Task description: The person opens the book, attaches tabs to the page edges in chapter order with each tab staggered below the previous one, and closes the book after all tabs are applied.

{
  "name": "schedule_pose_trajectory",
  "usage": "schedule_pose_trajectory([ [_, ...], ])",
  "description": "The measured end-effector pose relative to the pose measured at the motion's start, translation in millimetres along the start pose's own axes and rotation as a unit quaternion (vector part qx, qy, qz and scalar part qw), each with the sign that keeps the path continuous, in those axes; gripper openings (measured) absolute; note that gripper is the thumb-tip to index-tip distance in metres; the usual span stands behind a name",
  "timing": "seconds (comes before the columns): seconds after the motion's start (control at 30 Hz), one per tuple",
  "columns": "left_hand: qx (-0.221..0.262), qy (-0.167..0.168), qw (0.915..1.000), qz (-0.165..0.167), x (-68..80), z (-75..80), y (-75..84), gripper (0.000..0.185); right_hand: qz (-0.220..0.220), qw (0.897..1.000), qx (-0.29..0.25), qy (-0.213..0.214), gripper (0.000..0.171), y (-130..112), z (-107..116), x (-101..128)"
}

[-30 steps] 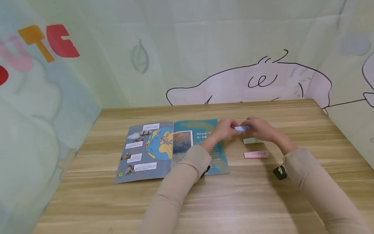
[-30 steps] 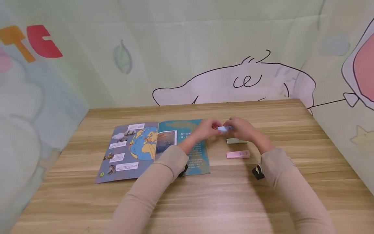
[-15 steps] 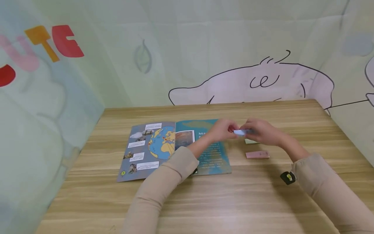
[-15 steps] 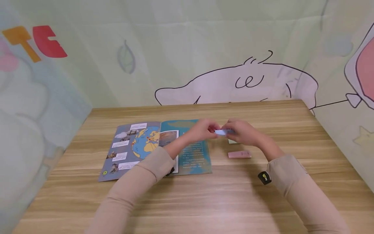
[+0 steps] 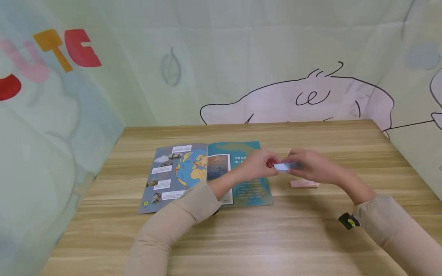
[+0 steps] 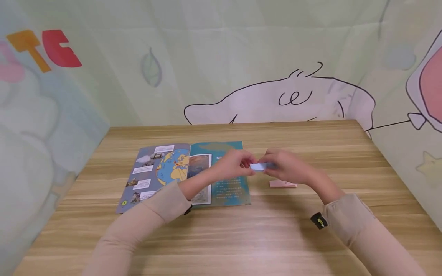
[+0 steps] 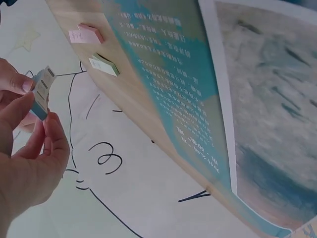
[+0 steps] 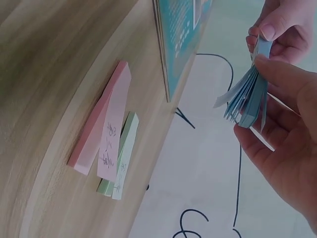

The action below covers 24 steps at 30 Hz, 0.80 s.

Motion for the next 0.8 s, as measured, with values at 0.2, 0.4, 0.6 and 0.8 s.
schedule_pose_trajectory([
  [0.2, -0.001, 0.002, 0.9999, -0.013, 17.4, -1.1, 6.8, 0.016, 0.033, 0.999, -0.011, -0.004, 0.026, -15, -6, 4],
  [0.4, -0.01, 0.024, 0.9993, -0.025, 34.7, -3.1, 15.5, 0.017, 0.036, 0.999, -0.033, -0.007, 0.028, -26, -14, 9],
  [0.6, -0.013, 0.03, 0.9991, -0.027, 49.6, -7.2, 23.0, 0.016, 0.026, 0.999, -0.03, -0.001, 0.03, -33, -24, 16],
  [0.8, -0.029, 0.037, 0.9985, -0.026, 59.6, -8.7, 27.4, 0.015, 0.04, 0.998, -0.037, 0.016, 0.03, -39, -31, 21],
])
Point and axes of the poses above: each hand's wrist, its own x-axis away from the middle knuckle, its own z-axis out of the back of the hand, y = z × x, the point moved 6 cm from there along -x, towards the middle knuckle, and after that the axes turned 14 degrees about -x, right-handed, at the moved point
